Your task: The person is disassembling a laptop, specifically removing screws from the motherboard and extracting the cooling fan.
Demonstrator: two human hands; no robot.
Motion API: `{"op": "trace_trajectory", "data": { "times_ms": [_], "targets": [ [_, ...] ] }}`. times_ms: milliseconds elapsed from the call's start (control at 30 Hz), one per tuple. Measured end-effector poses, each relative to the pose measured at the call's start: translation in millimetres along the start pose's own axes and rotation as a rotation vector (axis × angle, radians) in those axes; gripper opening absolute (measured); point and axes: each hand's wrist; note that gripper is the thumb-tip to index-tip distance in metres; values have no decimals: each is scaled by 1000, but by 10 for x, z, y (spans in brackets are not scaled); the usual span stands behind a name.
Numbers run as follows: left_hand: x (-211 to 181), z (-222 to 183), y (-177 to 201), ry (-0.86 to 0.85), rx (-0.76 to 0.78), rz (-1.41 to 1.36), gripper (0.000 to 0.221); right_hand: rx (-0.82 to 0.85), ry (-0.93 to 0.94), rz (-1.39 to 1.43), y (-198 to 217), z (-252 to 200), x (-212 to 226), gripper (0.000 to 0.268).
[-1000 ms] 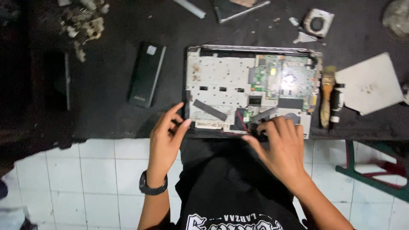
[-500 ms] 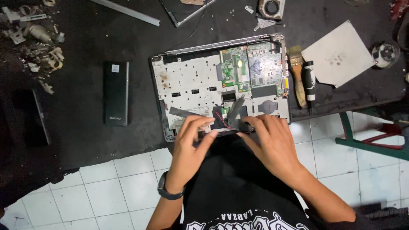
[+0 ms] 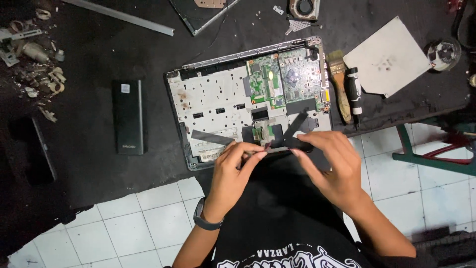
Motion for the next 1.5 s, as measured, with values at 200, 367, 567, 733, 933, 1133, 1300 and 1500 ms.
{"op": "trace_trajectory", "data": {
  "times_ms": [200, 367, 567, 733, 933, 1133, 1300, 1500],
  "targets": [
    [72, -90, -5, 24, -161, -105, 4, 58, -244, 469, -242, -51, 28, 22],
    [119, -152, 24, -51, -132, -134, 2, 59, -237, 578, -452, 82, 24, 19],
    [128, -183, -8, -46, -101, -47, 6, 87, -95, 583, -438, 365, 102, 21],
    [55, -159, 41, -33, -176, -45, 3, 63, 97, 499, -193, 338, 106, 12],
    [99, -140, 47, -18, -222, -92, 6, 78, 47, 603, 107, -44, -367, 9],
    [88, -174, 82, 24, -89, -54, 9, -157, -106, 1057, 37, -424, -760, 21],
    [-12, -192, 221, 170, 164, 65, 12, -367, -218, 1328, -26, -330, -659, 16],
    [-210, -129, 335, 197, 327, 186, 64, -323, -314, 1325, -58, -218, -387, 29]
  ]
}}
Point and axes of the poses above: each hand's wrist, its own z-axis towards the middle knuckle, its own y-axis out of the back of the hand, x = y × z, and after that the axes turned 14 degrees about x, right-handed
